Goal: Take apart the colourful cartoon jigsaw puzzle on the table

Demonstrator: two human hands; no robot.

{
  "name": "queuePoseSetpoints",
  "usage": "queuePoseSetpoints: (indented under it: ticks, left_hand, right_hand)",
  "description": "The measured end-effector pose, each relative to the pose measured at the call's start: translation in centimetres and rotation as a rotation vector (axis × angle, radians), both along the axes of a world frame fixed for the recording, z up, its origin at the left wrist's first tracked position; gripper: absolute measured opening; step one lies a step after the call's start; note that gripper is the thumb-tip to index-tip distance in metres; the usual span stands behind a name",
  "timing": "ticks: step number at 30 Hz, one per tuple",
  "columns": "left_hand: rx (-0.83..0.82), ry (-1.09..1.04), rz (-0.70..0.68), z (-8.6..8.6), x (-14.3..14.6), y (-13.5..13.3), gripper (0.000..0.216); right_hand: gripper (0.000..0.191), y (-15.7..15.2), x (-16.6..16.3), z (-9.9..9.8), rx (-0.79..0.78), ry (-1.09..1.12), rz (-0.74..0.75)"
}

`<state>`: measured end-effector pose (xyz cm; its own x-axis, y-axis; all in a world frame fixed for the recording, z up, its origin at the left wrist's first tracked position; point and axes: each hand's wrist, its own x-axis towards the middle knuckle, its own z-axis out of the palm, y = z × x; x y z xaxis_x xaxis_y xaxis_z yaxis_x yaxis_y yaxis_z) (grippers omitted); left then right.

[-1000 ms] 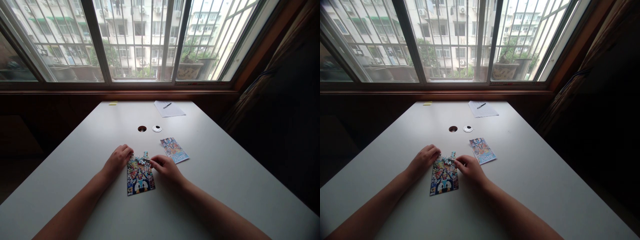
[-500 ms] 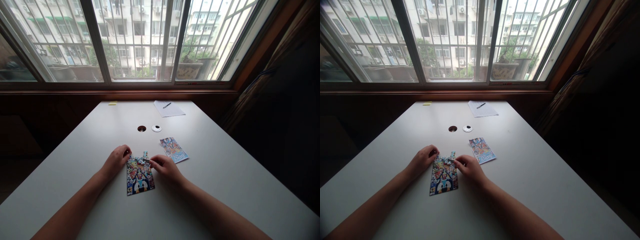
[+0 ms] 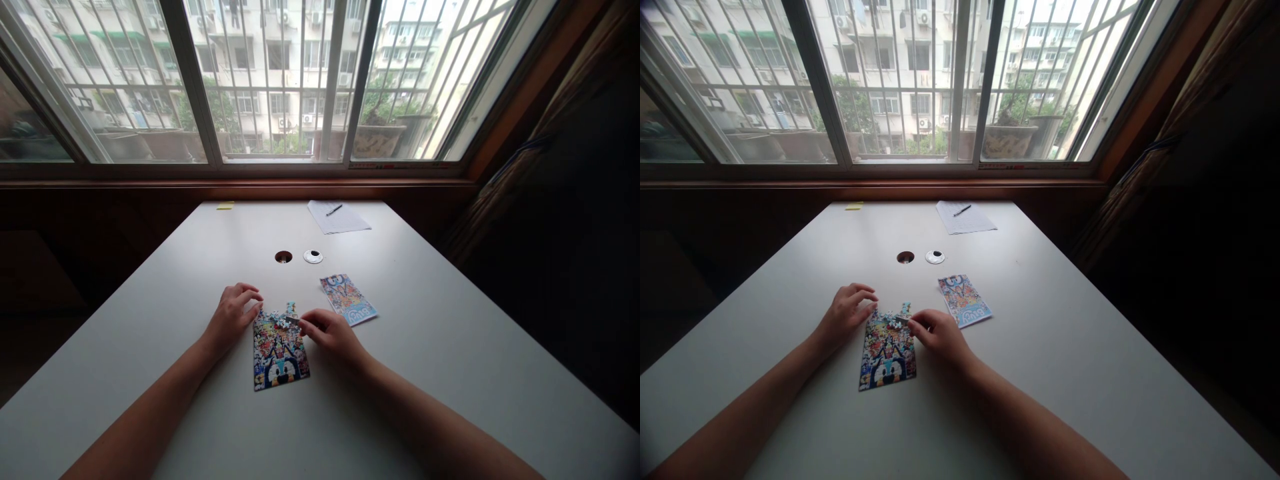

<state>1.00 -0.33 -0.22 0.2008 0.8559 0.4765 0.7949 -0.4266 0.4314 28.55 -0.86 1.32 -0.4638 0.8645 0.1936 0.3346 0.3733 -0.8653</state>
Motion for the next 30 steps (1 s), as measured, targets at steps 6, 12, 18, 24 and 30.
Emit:
queuePoseSetpoints:
  ticks: [6, 12, 18, 24, 30]
  left_hand:
    - [0.013, -0.029, -0.214, 1.8, 2.1, -1.7, 0.017]
    - [-0.038, -0.119, -0.358, 1.9, 3.8, -2.1, 0.018]
    - [0.038, -0.122, -0.371, 1.7, 3.8, -2.0, 0.012]
    - [0.070, -0.131, -0.335, 1.9, 3.8, -2.2, 0.013]
    - [-0.001, -0.177, -0.367, 2.0, 4.0, -2.2, 0.019]
  right_hand:
    - [0.020, 0.1, -0.2, 0.0, 0.013, 0.004, 0.007]
    - [0.020, 0.2, -0.5, -0.3, 0.050, 0.019, 0.049]
    - [0.018, -0.1, -0.5, 0.3, 0.005, 0.023, 0.065]
    - [0.023, 0.1, -0.2, 0.3, -0.053, 0.052, 0.055]
    - [0.025, 0.2, -0.3, -0.2, -0.019, 0.049, 0.032]
